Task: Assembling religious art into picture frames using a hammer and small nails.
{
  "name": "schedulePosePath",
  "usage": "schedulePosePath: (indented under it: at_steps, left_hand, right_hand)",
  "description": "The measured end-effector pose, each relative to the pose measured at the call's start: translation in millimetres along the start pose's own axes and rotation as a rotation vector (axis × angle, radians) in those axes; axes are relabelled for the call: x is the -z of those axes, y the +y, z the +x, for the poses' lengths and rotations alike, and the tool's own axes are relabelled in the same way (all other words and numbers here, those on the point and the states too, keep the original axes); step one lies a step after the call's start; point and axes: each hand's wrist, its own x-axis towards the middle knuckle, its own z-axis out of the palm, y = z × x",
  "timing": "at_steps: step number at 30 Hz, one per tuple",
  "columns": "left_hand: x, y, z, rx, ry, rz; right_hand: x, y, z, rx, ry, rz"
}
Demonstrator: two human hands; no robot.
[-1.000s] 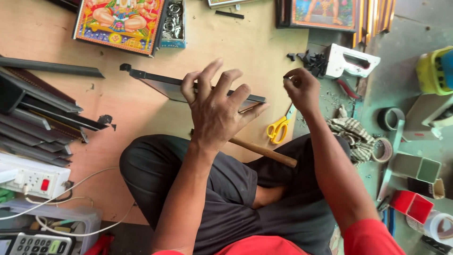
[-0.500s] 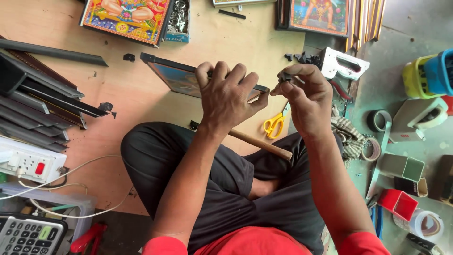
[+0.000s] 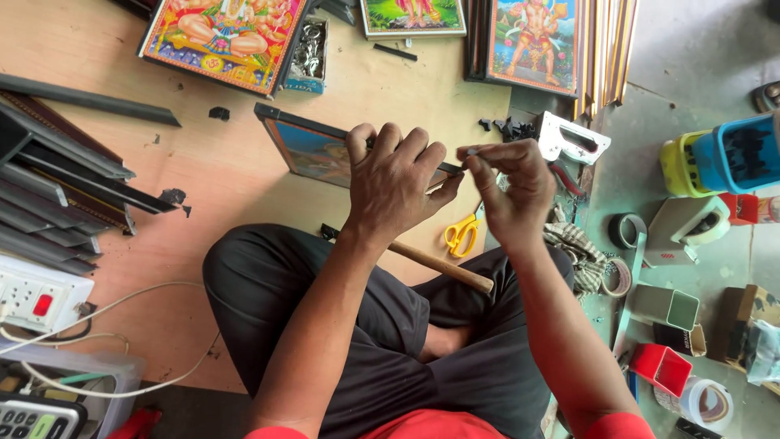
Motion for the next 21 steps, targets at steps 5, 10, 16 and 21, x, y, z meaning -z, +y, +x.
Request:
schedulePosePath:
  at_steps: [5, 10, 16, 21]
  left_hand:
    - [1, -2, 1, 0.0, -0.016, -0.022]
    - [0, -2, 3, -0.012, -0.016, -0.023]
    - [2, -5, 2, 0.001, -0.045, -0.038]
    - [-5, -9, -2, -0.013, -0.048, -0.028]
  right_hand:
    - [0, 3, -1, 0.025, 0.008, 0.089]
    - [2, 8, -4, 0.029, 0.007, 0.119]
    - [9, -15, 5, 0.171, -0.135, -0.448]
    - [14, -17, 14, 0.154, -0.257, -0.471]
